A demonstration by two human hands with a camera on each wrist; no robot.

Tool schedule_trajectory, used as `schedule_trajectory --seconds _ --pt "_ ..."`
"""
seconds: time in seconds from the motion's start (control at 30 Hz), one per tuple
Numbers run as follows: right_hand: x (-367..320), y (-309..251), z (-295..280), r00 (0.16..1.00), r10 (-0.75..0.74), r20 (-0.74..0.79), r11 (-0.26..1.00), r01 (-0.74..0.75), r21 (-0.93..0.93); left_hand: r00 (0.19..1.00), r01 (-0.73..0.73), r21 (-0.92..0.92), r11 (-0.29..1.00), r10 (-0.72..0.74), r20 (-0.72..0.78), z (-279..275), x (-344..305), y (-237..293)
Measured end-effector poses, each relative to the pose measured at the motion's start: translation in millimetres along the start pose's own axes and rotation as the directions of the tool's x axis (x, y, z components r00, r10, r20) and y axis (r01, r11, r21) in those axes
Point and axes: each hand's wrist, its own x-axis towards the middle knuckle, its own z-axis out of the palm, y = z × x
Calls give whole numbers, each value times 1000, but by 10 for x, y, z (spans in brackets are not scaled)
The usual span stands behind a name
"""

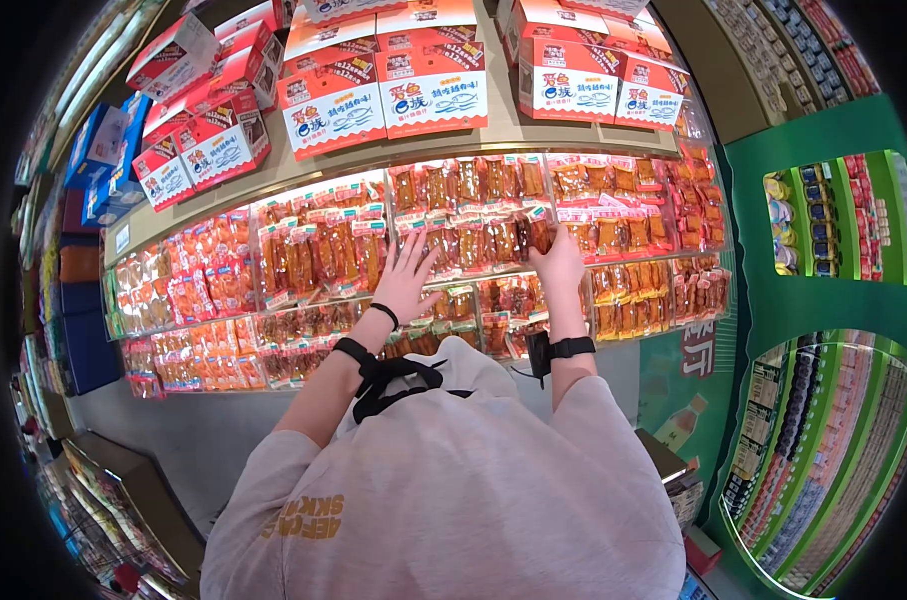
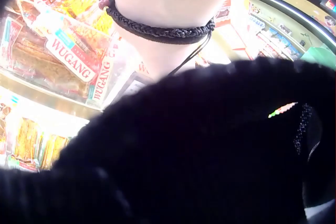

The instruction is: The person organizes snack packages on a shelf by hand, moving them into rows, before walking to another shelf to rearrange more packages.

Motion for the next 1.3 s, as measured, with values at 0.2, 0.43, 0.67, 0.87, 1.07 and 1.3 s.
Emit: schedule_trajectory --seconds 0.2,0.43,0.67,0.87,1.07,1.3 --pt "-50 -181 -96 1000 8 -18 992 -5 126 1000 -10 -6 1000 10 -23 2 9 0" --pt "111 -382 -311 997 25 -74 989 -14 147 1000 -6 -11 1000 6 -12 14 0 -3" --pt "722 -483 -20 982 -64 -180 996 74 49 1000 -1 -6 1000 1 11 -27 9 1" --pt "781 -527 381 967 -163 -196 987 159 -35 1000 -5 -17 1000 5 1 -8 3 -7" --pt "733 -469 384 951 -143 -273 985 163 52 1000 -8 -47 999 9 12 -58 1 -2" --pt "251 -271 196 953 -188 -237 914 258 313 1000 -4 -170 985 7 19 -54 -137 105"
